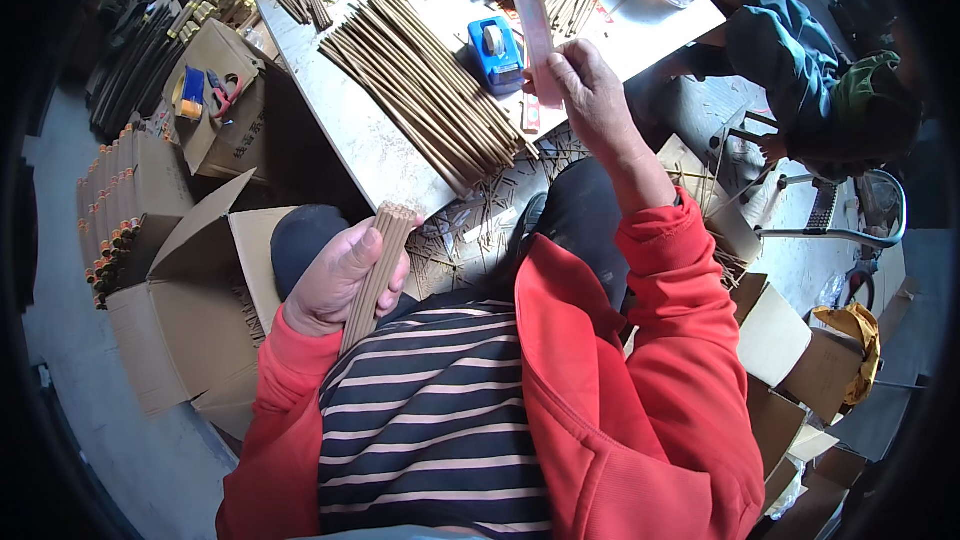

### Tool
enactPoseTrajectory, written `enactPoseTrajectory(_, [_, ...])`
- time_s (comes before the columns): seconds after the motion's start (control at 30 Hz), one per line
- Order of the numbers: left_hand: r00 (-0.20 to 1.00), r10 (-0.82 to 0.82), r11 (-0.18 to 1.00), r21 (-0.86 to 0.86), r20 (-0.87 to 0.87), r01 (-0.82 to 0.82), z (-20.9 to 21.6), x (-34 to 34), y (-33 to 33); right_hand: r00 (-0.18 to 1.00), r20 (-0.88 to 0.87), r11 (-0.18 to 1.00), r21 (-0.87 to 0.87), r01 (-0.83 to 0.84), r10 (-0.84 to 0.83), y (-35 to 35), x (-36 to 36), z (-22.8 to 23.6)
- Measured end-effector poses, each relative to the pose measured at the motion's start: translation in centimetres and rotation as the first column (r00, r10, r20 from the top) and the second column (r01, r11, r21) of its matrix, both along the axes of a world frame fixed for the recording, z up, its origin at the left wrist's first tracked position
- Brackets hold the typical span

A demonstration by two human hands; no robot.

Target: The person gathers thin wooden sticks from a cardboard box, aligns them into bundles, and secures each bundle with a small paper wrapper. They repeat this process, placing finished bundles on the table.

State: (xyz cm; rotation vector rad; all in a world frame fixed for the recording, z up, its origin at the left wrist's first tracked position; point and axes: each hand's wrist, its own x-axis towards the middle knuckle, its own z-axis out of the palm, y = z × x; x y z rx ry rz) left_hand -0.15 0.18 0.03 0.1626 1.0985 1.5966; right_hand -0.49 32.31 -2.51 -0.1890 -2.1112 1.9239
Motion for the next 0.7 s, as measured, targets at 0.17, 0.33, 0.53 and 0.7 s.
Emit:
enactPoseTrajectory(0.17, [0.997, 0.076, 0.996, 0.042, 0.022, -0.077, 0.3, 0.6, -0.2, 0.928, 0.062, 0.747, 0.576, -0.333, 0.367, -6.9, 6.5, 0.3])
enactPoseTrajectory(0.33, [0.996, 0.094, 0.993, 0.078, 0.011, -0.094, -0.1, 1.2, -0.3, 0.869, 0.073, 0.729, 0.511, -0.455, 0.49, -10.3, 9.3, -0.9])
enactPoseTrajectory(0.53, [0.998, 0.068, 0.995, 0.074, 0.008, -0.069, -0.2, 1.5, -0.6, 0.826, 0.011, 0.712, 0.501, -0.493, 0.564, -11.0, 10.3, -1.3])
enactPoseTrajectory(0.7, [0.998, 0.057, 0.997, 0.061, 0.002, -0.057, 0.3, 1.8, -0.5, 0.735, 0.282, 0.719, -0.582, -0.379, 0.616, -11.9, 9.1, 1.2])
